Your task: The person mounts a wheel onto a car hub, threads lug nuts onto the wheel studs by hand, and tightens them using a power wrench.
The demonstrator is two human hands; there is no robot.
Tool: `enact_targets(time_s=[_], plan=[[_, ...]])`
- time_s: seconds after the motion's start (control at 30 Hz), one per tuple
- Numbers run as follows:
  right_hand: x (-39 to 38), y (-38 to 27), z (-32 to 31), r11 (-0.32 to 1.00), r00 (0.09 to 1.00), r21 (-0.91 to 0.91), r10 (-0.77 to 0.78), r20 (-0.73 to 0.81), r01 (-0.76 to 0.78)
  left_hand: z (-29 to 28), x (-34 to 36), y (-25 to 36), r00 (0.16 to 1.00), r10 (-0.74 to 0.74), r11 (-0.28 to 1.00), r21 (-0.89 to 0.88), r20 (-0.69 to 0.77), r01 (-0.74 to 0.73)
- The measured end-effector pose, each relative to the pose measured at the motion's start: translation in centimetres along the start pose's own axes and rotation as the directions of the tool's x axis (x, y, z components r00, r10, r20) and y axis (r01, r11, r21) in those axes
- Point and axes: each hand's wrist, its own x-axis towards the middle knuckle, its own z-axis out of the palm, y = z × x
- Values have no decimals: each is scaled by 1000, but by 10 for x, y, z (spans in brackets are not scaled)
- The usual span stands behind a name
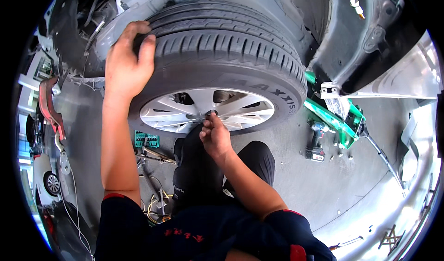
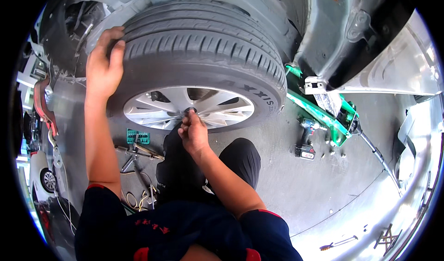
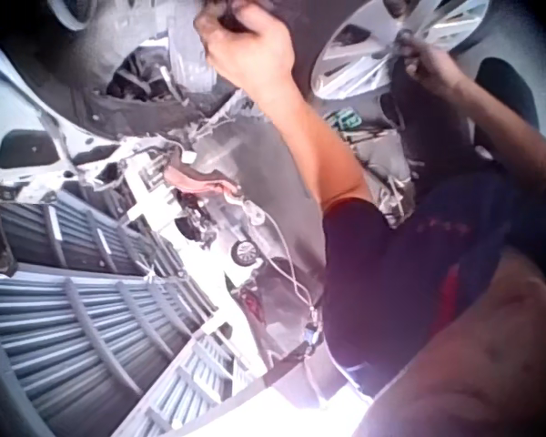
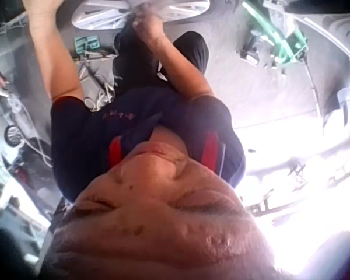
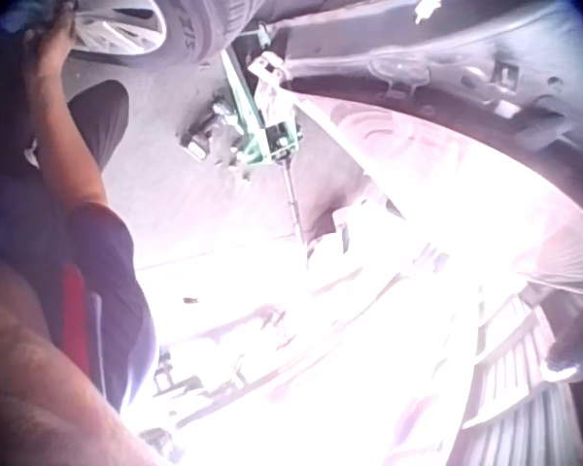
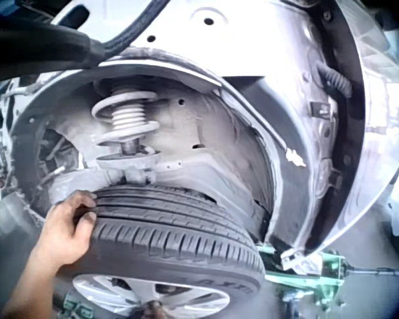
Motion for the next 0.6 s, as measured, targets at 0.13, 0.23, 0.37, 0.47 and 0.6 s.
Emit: enact_targets(time_s=[0.13, 0.23, 0.37, 0.47, 0.6], plan=[[-1, 3, 6, 1000, 1000, 24, -4, -9, 4, -7, -7, 2, 1000, -10, 1000, 4, 25, 10], [0, 4, 1, 1000, 1000, -24, 4, 23, -3, -10, -8, -2, 999, 13, 999, -37, 31, -12], [-1, -12, -1, 988, 997, 153, 23, 71, -34, 5, 7, -9, 998, 34, 995, -97, 57, -28], [-5, -15, -4, 952, 961, 220, 161, 224, -211, 10, 8, -59, 996, 32, 982, -188, 88, -15], [-19, -2, 18, 980, 987, -197, 25, 157, 7, -29, 11, -126, 963, 194, 979, 18, 189, -201]])
